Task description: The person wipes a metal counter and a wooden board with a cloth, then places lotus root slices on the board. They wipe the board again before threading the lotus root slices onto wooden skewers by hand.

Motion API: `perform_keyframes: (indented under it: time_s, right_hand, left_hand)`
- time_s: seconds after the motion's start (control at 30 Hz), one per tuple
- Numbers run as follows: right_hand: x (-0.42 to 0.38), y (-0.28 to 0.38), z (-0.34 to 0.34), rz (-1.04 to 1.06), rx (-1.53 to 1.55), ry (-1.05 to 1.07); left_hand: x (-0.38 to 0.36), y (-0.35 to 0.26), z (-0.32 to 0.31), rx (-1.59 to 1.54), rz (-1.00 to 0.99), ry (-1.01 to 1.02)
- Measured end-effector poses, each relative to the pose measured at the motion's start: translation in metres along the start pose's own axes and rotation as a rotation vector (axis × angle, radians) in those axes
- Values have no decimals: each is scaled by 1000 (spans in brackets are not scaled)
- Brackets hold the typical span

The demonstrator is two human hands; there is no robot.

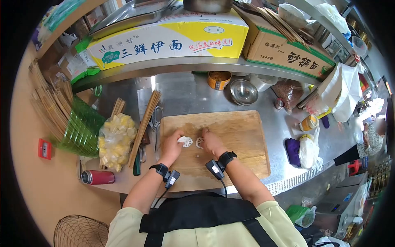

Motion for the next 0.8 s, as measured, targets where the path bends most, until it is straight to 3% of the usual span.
perform_keyframes:
  time_s: [0.1,0.2,0.27,0.3,0.4,0.5,0.6,0.67,0.8]
  right_hand:
    - [-2,-3,5,82,-27,40]
    - [1,3,12,143,-113,227]
    - [-8,7,6,188,-146,29]
    - [-11,8,5,212,-166,-71]
    - [-18,12,10,229,-198,-52]
    - [-6,14,16,215,-278,258]
    - [-6,19,21,256,-355,379]
    - [-19,17,19,191,-291,280]
    - [-41,-4,16,108,-88,112]
  left_hand:
    - [-13,30,9,-468,319,16]
    - [-38,31,34,-816,590,-38]
    - [-56,32,43,-940,667,-115]
    - [-62,35,44,-959,672,-115]
    - [-82,49,42,-1026,688,-101]
    - [-88,57,35,-1041,672,-70]
    - [-81,44,29,-964,649,-69]
    - [-72,33,25,-930,624,-68]
    - [-27,30,0,-289,250,-8]
Point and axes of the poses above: each hand's wrist, its own x-axis towards the middle knuckle, its own z-axis out of the back of the hand, y = z × x, the point moved 1 cm from there along x, towards the middle knuckle, and after that the axes turned 10 degrees about -y, right-handed, at the moved point
